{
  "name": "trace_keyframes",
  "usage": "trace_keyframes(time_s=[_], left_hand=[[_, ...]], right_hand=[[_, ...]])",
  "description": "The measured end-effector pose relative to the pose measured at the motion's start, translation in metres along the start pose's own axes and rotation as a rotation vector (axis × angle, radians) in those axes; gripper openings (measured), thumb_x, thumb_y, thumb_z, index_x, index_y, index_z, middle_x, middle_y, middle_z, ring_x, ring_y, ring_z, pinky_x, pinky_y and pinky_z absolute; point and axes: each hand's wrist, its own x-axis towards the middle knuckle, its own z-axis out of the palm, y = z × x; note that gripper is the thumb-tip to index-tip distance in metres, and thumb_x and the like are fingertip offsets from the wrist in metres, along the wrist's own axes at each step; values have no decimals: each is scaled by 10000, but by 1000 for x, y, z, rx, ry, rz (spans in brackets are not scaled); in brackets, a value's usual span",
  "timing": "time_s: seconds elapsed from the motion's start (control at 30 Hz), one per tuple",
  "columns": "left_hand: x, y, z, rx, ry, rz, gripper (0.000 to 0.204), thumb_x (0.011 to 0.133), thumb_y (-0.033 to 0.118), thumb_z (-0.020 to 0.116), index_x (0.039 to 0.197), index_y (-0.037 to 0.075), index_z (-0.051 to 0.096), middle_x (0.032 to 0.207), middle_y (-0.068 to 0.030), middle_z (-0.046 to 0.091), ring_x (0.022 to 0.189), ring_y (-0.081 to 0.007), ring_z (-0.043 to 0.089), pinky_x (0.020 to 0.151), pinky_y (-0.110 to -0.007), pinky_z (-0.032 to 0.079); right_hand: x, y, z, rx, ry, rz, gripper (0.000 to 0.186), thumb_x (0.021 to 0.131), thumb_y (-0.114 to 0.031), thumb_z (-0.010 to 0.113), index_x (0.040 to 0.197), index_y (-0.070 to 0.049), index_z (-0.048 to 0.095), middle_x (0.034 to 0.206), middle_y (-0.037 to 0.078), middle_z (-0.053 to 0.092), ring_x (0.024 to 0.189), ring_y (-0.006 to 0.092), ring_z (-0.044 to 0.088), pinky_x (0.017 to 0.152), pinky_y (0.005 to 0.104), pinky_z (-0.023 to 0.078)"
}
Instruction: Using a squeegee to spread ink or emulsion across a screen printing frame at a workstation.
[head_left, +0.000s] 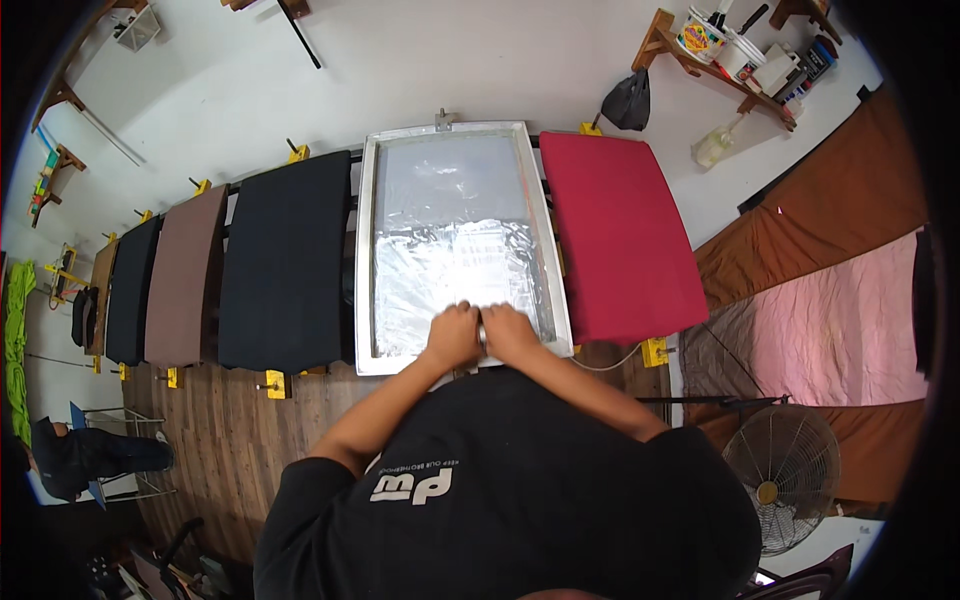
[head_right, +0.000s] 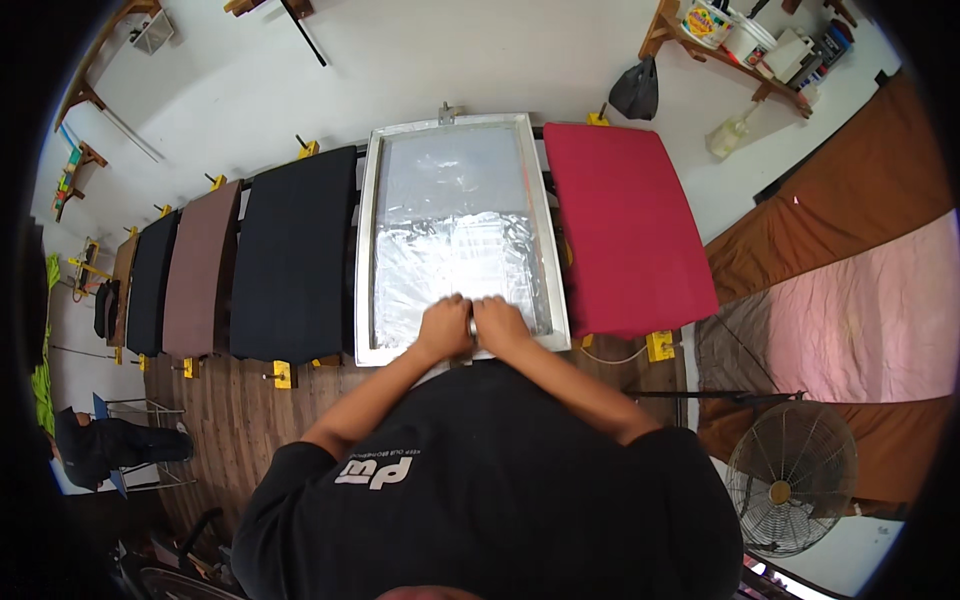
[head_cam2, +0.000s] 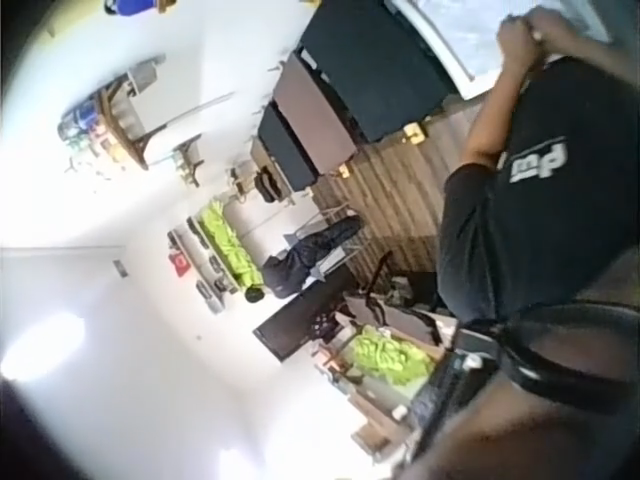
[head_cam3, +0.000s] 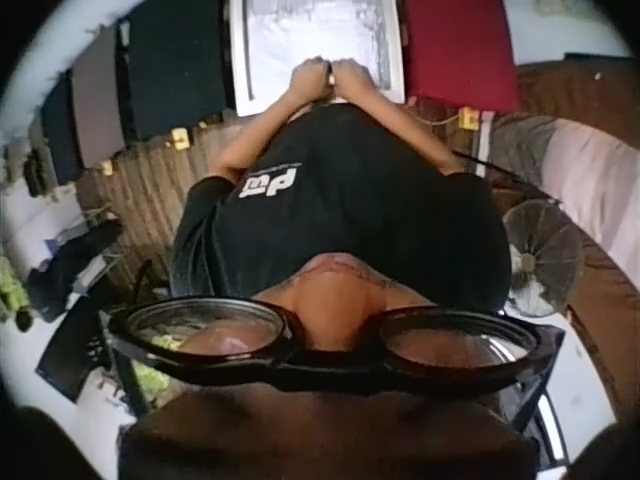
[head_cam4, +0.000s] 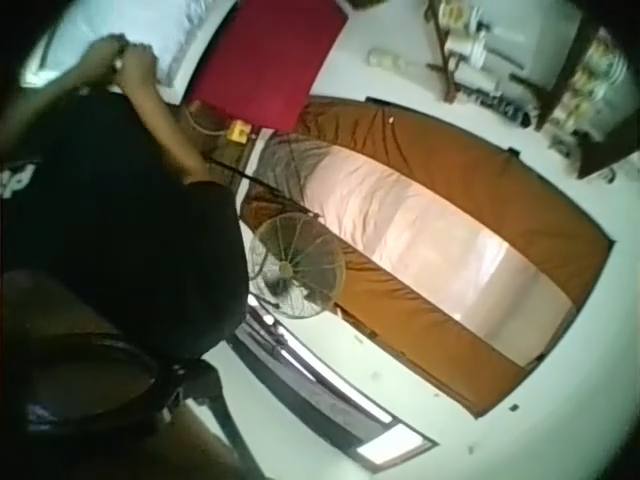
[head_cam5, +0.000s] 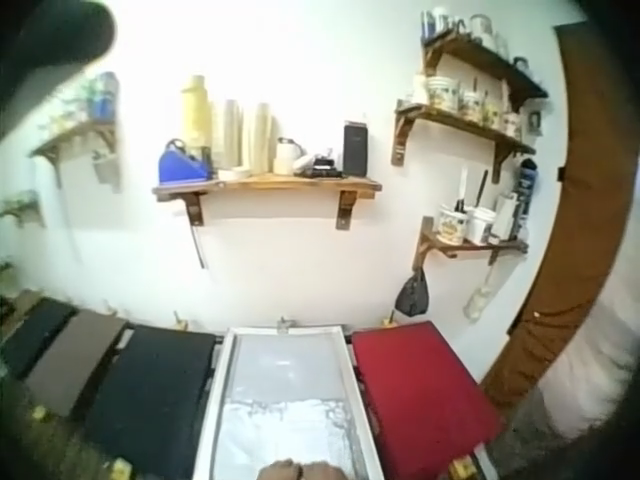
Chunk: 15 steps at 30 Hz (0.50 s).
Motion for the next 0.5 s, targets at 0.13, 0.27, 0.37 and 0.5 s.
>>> trace_keyframes(time_s=[0.13,0.27,0.37,0.5], left_hand=[[-7,9,-21,33,-281,-40,382,696,359,738,929,58,767,860,-210,717,817,-388,712,757,-470,581],[37,-8,-42,-33,-607,-212,473,713,502,756,919,78,786,961,-221,743,935,-391,721,839,-457,581],[73,-17,-49,34,-502,-236,392,726,438,746,900,88,783,948,-203,749,925,-379,727,824,-455,585],[82,-17,-39,88,-343,-223,298,697,305,703,840,51,766,902,-212,747,845,-366,741,763,-440,604]], right_hand=[[-10,-11,-29,47,-210,-19,272,681,-143,716,922,-17,718,901,210,714,873,379,701,794,470,584],[38,15,-40,112,-428,-41,203,661,-132,680,815,-21,753,861,257,718,840,411,718,777,475,584],[70,36,-41,113,-279,-56,210,643,-134,671,816,-29,728,843,253,705,831,431,699,765,504,566],[79,33,-43,17,-192,-33,195,661,-150,683,813,-34,722,827,235,708,820,424,697,766,491,572]])
